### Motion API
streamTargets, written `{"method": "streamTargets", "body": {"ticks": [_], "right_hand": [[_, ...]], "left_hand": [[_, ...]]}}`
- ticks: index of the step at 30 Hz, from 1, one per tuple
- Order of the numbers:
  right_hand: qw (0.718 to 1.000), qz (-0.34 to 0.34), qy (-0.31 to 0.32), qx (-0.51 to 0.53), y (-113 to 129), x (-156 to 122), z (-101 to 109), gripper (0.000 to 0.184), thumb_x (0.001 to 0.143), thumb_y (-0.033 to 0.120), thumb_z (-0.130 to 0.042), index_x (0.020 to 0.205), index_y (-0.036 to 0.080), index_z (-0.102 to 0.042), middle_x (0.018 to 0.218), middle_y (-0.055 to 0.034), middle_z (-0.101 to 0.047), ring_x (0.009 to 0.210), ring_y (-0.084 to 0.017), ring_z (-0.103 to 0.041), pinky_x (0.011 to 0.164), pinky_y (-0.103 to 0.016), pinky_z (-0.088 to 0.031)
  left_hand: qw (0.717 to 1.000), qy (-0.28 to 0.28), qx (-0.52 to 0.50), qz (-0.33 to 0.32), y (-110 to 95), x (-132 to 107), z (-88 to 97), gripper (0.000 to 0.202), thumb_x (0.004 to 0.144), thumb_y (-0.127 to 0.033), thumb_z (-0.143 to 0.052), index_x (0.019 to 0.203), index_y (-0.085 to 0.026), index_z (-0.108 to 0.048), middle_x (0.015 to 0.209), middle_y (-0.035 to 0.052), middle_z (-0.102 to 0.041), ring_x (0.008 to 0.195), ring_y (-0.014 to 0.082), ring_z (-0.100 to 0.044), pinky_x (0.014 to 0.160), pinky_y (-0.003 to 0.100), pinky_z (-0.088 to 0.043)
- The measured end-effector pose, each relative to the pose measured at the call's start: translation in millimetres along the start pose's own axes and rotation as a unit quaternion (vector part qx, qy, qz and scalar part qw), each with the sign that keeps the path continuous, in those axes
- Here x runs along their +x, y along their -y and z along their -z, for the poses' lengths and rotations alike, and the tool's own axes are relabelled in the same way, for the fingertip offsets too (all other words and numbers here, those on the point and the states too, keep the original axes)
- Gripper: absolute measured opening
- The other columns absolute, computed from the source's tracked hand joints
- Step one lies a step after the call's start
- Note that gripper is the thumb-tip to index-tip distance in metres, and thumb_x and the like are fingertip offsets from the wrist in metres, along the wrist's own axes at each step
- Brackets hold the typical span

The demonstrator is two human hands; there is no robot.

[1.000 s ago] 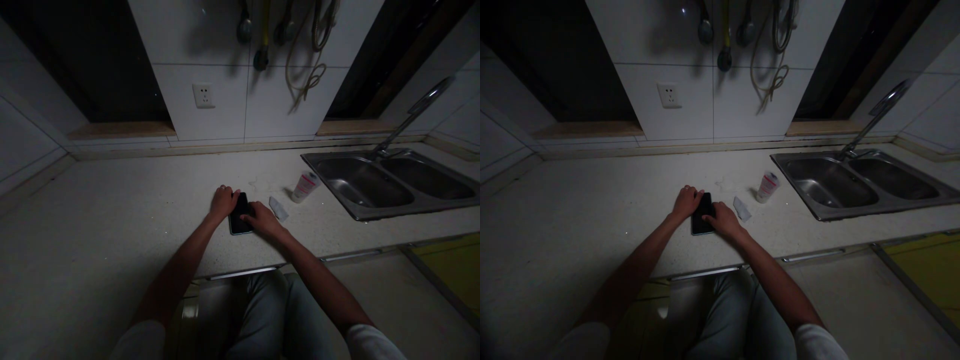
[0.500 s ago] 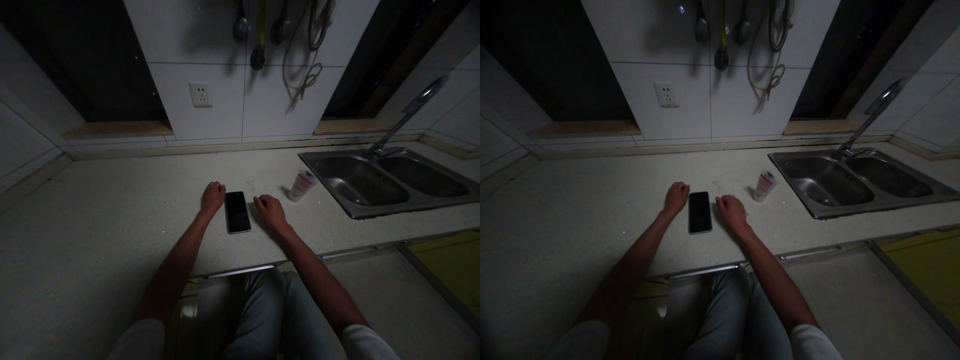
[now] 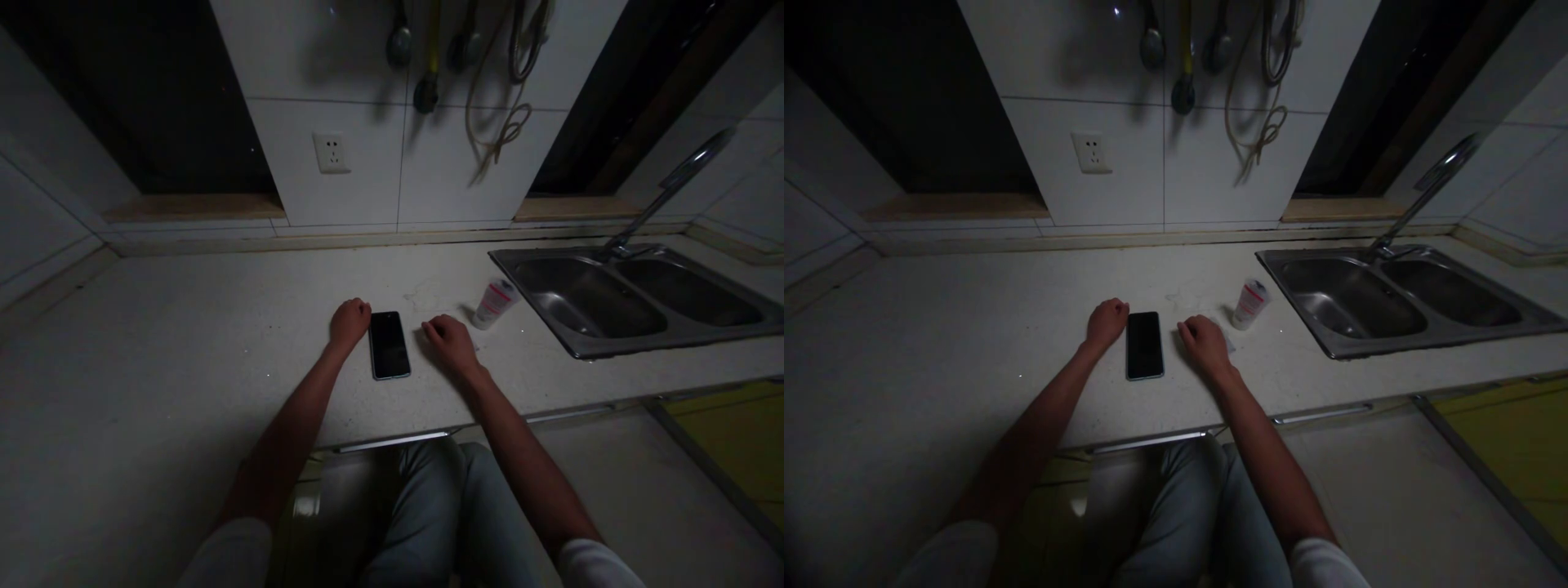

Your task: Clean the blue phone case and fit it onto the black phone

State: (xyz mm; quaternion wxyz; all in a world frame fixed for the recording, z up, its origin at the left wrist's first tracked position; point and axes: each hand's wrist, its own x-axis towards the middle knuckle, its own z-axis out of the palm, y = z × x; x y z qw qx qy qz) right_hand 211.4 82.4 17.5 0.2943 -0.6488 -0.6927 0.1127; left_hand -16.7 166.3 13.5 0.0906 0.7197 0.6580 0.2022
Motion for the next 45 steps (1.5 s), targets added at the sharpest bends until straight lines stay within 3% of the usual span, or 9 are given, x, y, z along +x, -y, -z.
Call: {"method": "streamTargets", "body": {"ticks": [5, 9, 15, 24, 30, 35, 37, 41, 45], "right_hand": [[0.998, 0.025, 0.061, 0.015, 8.8, -3.1, -7.5, 0.032, 0.100, 0.034, -0.048, 0.108, 0.016, -0.073, 0.108, -0.0122, -0.075, 0.099, -0.023, -0.066, 0.089, -0.032, -0.046], [0.997, 0.015, 0.072, 0.003, 11.6, -4.8, -10.7, 0.033, 0.101, 0.032, -0.048, 0.117, 0.015, -0.071, 0.120, -0.0141, -0.073, 0.108, -0.024, -0.065, 0.095, -0.033, -0.045], [0.992, 0.075, 0.100, -0.009, 18.2, -10.2, -13.8, 0.035, 0.100, 0.032, -0.049, 0.126, 0.021, -0.070, 0.107, -0.0093, -0.077, 0.102, -0.024, -0.064, 0.091, -0.033, -0.045], [0.992, 0.005, 0.074, 0.100, 13.8, -11.5, -18.9, 0.038, 0.095, 0.038, -0.056, 0.126, 0.022, -0.071, 0.110, -0.0090, -0.077, 0.103, -0.027, -0.069, 0.093, -0.038, -0.050], [0.921, -0.050, 0.055, 0.383, 8.5, -9.7, -33.6, 0.049, 0.084, 0.048, -0.067, 0.126, 0.022, -0.071, 0.123, -0.0086, -0.074, 0.109, -0.028, -0.070, 0.092, -0.045, -0.055], [0.876, -0.067, 0.041, 0.475, 12.9, -7.1, -31.7, 0.053, 0.072, 0.053, -0.078, 0.115, 0.022, -0.075, 0.120, -0.0102, -0.075, 0.108, -0.028, -0.070, 0.095, -0.048, -0.054], [0.865, -0.069, 0.024, 0.497, 15.1, -5.1, -27.5, 0.055, 0.070, 0.054, -0.078, 0.115, 0.022, -0.074, 0.121, -0.0111, -0.075, 0.107, -0.028, -0.070, 0.092, -0.047, -0.055], [0.847, -0.079, -0.040, 0.524, 17.2, 0.0, -18.7, 0.051, 0.076, 0.055, -0.071, 0.115, 0.022, -0.069, 0.126, -0.0128, -0.071, 0.102, -0.026, -0.071, 0.081, -0.041, -0.057], [0.856, -0.097, -0.075, 0.502, 14.7, 3.4, -14.7, 0.037, 0.079, 0.049, -0.068, 0.102, 0.021, -0.069, 0.101, -0.0085, -0.077, 0.082, -0.019, -0.068, 0.076, -0.035, -0.055]], "left_hand": [[0.997, 0.060, 0.032, 0.031, -17.5, -18.1, 8.6, 0.053, 0.100, -0.055, -0.034, 0.113, -0.014, -0.066, 0.107, 0.0213, -0.072, 0.099, 0.0333, -0.069, 0.079, 0.040, -0.049], [0.994, 0.095, 0.033, 0.033, -28.6, -32.5, 15.8, 0.063, 0.098, -0.062, -0.030, 0.111, -0.013, -0.068, 0.106, 0.0242, -0.072, 0.101, 0.0374, -0.069, 0.080, 0.044, -0.050], [0.993, 0.096, 0.053, 0.038, -35.5, -49.5, 24.9, 0.051, 0.096, -0.057, -0.043, 0.103, -0.015, -0.071, 0.105, 0.0238, -0.073, 0.100, 0.0359, -0.070, 0.081, 0.041, -0.051], [0.971, 0.109, -0.201, 0.066, -19.4, -40.2, 16.4, 0.032, 0.083, -0.052, -0.068, 0.085, -0.021, -0.061, 0.088, 0.0133, -0.073, 0.087, 0.0296, -0.070, 0.074, 0.037, -0.052], [0.823, 0.103, -0.544, 0.130, -29.3, -39.9, 4.3, 0.043, 0.072, -0.040, -0.081, 0.102, -0.019, -0.059, 0.090, 0.0067, -0.073, 0.079, 0.0209, -0.069, 0.072, 0.032, -0.055], [0.615, 0.282, -0.708, 0.202, -35.2, -43.2, 4.5, 0.033, 0.079, -0.040, -0.068, 0.100, -0.014, -0.066, 0.087, 0.0126, -0.076, 0.080, 0.0264, -0.074, 0.080, 0.044, -0.059], [0.560, 0.319, -0.737, 0.203, -35.3, -42.5, 5.4, 0.038, 0.083, -0.044, -0.061, 0.102, -0.012, -0.067, 0.096, 0.0169, -0.076, 0.091, 0.0301, -0.074, 0.088, 0.049, -0.057], [0.530, 0.288, -0.772, 0.202, -37.6, -41.0, 5.3, 0.041, 0.088, -0.045, -0.053, 0.108, -0.012, -0.066, 0.107, 0.0178, -0.075, 0.105, 0.0316, -0.072, 0.094, 0.053, -0.055], [0.502, 0.269, -0.788, 0.233, -40.3, -39.2, 2.7, 0.037, 0.090, -0.045, -0.053, 0.102, -0.013, -0.067, 0.098, 0.0154, -0.076, 0.097, 0.0278, -0.074, 0.092, 0.048, -0.057]]}}
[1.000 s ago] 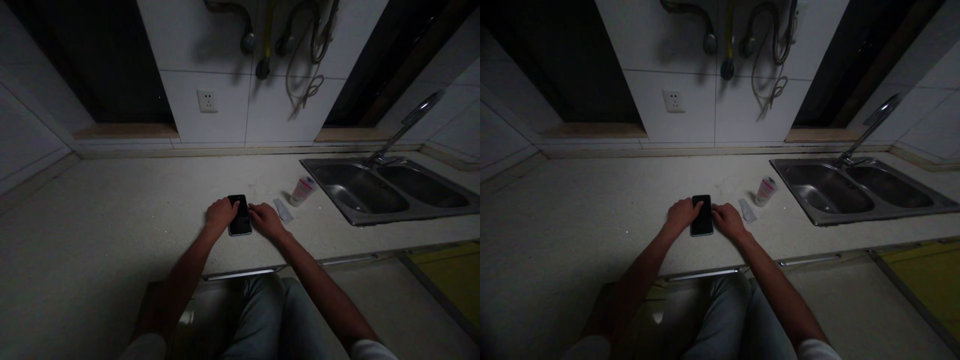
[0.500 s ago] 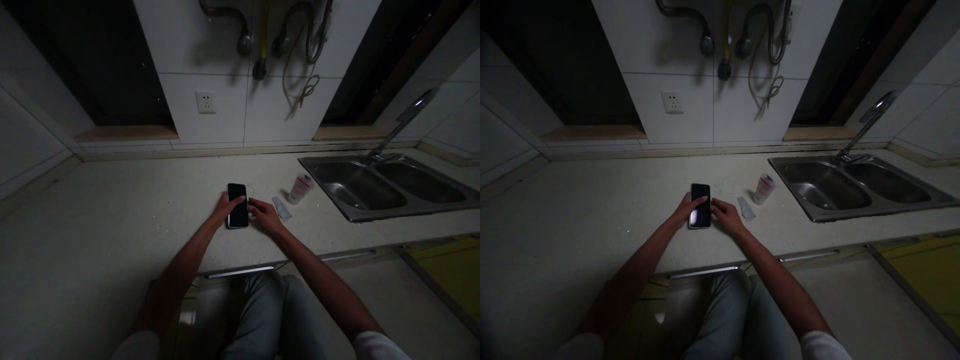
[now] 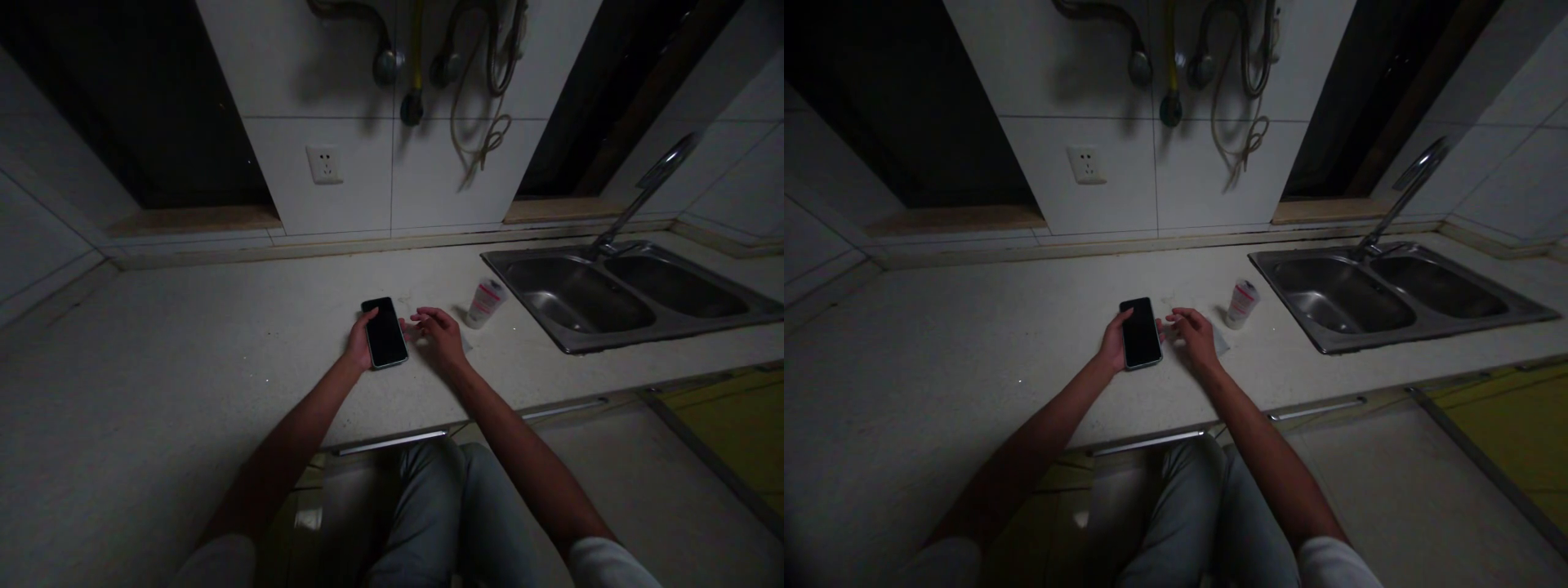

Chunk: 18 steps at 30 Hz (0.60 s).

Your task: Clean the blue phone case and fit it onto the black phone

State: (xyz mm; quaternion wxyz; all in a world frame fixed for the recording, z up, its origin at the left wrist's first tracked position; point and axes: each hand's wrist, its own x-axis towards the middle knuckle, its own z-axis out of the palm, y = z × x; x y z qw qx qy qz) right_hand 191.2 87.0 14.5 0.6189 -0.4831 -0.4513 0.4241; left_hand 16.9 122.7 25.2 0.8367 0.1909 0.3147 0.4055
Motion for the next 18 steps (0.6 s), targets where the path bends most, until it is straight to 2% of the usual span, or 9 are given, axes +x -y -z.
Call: {"method": "streamTargets", "body": {"ticks": [2, 4, 8, 12, 18], "right_hand": [[1.000, 0.001, 0.015, -0.009, -1.6, 0.2, 0.6, 0.035, 0.078, 0.049, -0.069, 0.098, 0.021, -0.069, 0.090, -0.0057, -0.076, 0.075, -0.018, -0.066, 0.074, -0.034, -0.054], [0.999, 0.004, 0.033, -0.021, -4.1, -0.6, -0.4, 0.035, 0.077, 0.049, -0.069, 0.098, 0.021, -0.069, 0.088, -0.0047, -0.075, 0.074, -0.018, -0.065, 0.074, -0.034, -0.053], [0.998, -0.003, 0.057, -0.026, -9.2, -3.4, -4.5, 0.035, 0.079, 0.048, -0.069, 0.100, 0.021, -0.067, 0.088, -0.0044, -0.075, 0.073, -0.018, -0.067, 0.074, -0.034, -0.053], [0.997, -0.017, 0.076, 0.002, -13.3, -4.2, -5.5, 0.037, 0.080, 0.049, -0.069, 0.103, 0.021, -0.065, 0.088, -0.0047, -0.075, 0.072, -0.018, -0.069, 0.073, -0.034, -0.054], [0.997, -0.022, 0.064, -0.041, -19.8, -1.4, -1.2, 0.043, 0.079, 0.052, -0.069, 0.107, 0.020, -0.065, 0.091, -0.0075, -0.074, 0.073, -0.020, -0.068, 0.069, -0.035, -0.053]], "left_hand": [[1.000, -0.020, -0.007, 0.000, -0.2, 1.0, -0.6, 0.037, 0.091, -0.048, -0.055, 0.096, -0.013, -0.067, 0.091, 0.0137, -0.076, 0.089, 0.0258, -0.074, 0.089, 0.045, -0.059], [0.999, -0.038, 0.000, 0.006, -1.1, 0.6, -1.9, 0.040, 0.091, -0.053, -0.057, 0.093, -0.014, -0.067, 0.087, 0.0126, -0.075, 0.086, 0.0252, -0.074, 0.085, 0.043, -0.060], [0.998, -0.047, 0.031, 0.032, -2.3, -4.1, -6.6, 0.060, 0.090, -0.070, -0.051, 0.094, -0.013, -0.068, 0.085, 0.0142, -0.075, 0.084, 0.0264, -0.074, 0.079, 0.041, -0.061], [0.999, -0.019, 0.028, 0.035, -0.2, -5.6, -9.6, 0.077, 0.088, -0.080, -0.037, 0.096, -0.010, -0.069, 0.084, 0.0167, -0.075, 0.080, 0.0274, -0.074, 0.076, 0.042, -0.061], [0.999, 0.046, -0.014, 0.019, 5.0, 4.4, -4.8, 0.066, 0.094, -0.070, -0.037, 0.107, -0.013, -0.068, 0.090, 0.0155, -0.075, 0.084, 0.0278, -0.074, 0.083, 0.045, -0.058]]}}
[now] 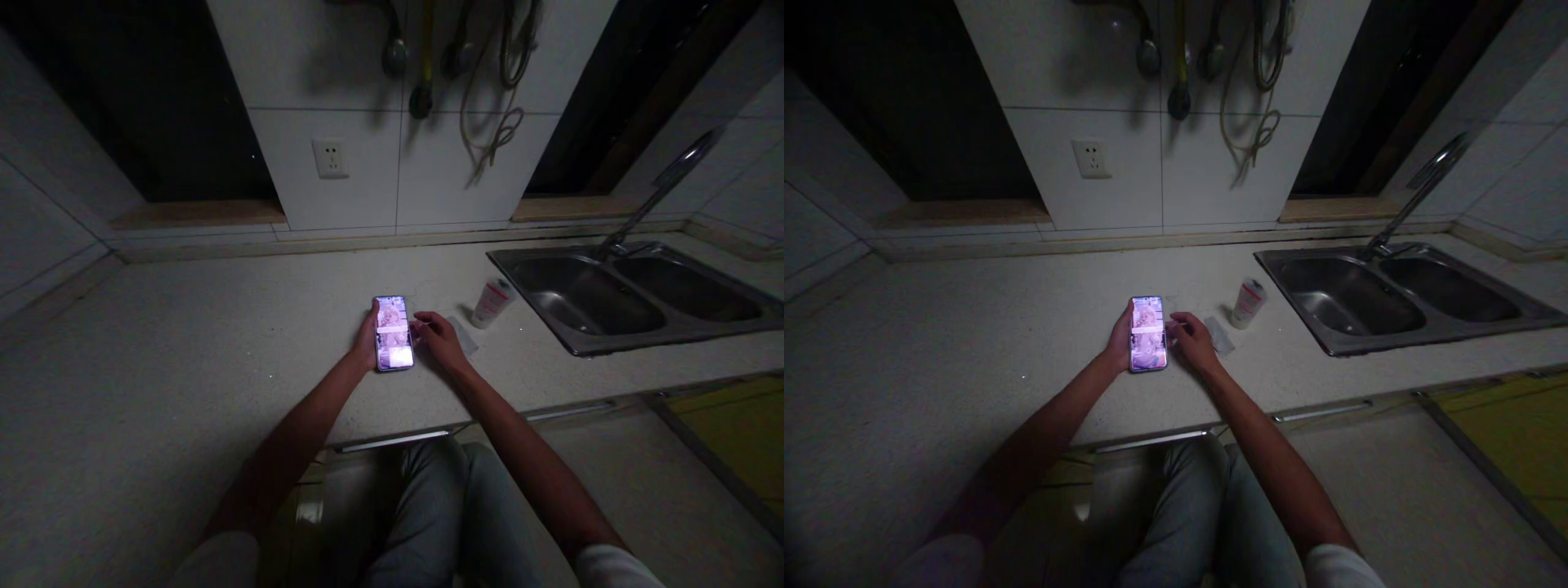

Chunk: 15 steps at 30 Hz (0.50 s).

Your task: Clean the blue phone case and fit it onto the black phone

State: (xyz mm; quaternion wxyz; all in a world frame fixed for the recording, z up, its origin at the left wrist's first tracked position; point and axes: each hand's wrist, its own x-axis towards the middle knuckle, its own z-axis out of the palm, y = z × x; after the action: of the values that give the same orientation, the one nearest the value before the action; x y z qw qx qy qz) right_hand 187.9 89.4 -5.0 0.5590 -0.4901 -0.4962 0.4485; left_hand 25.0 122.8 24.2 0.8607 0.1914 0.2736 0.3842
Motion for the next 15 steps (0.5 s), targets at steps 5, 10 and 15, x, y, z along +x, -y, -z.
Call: {"method": "streamTargets", "body": {"ticks": [5, 10, 15], "right_hand": [[1.000, 0.006, 0.014, -0.010, -6.0, 0.6, -2.2, 0.043, 0.078, 0.052, -0.071, 0.109, 0.022, -0.064, 0.092, -0.0060, -0.071, 0.073, -0.018, -0.065, 0.069, -0.034, -0.053], [0.999, 0.016, 0.035, 0.000, -8.7, -0.4, -3.1, 0.043, 0.079, 0.048, -0.071, 0.115, 0.024, -0.063, 0.108, -0.0088, -0.069, 0.085, -0.019, -0.067, 0.077, -0.037, -0.055], [0.998, 0.002, 0.063, 0.001, -8.8, -1.2, -2.0, 0.048, 0.079, 0.047, -0.073, 0.120, 0.025, -0.063, 0.118, -0.0102, -0.069, 0.100, -0.022, -0.067, 0.090, -0.042, -0.054]], "left_hand": [[1.000, -0.004, -0.013, -0.006, 0.3, 2.2, 1.7, 0.063, 0.096, -0.066, -0.035, 0.102, -0.013, -0.068, 0.083, 0.0146, -0.074, 0.083, 0.0292, -0.074, 0.084, 0.046, -0.057], [1.000, -0.020, -0.011, -0.005, 1.6, 0.6, 2.6, 0.071, 0.089, -0.076, -0.043, 0.107, -0.013, -0.069, 0.091, 0.0176, -0.075, 0.090, 0.0324, -0.073, 0.084, 0.048, -0.056], [1.000, -0.018, -0.013, -0.020, 2.8, 4.2, 6.6, 0.077, 0.084, -0.082, -0.045, 0.108, -0.013, -0.069, 0.094, 0.0179, -0.075, 0.093, 0.0332, -0.073, 0.084, 0.047, -0.056]]}}
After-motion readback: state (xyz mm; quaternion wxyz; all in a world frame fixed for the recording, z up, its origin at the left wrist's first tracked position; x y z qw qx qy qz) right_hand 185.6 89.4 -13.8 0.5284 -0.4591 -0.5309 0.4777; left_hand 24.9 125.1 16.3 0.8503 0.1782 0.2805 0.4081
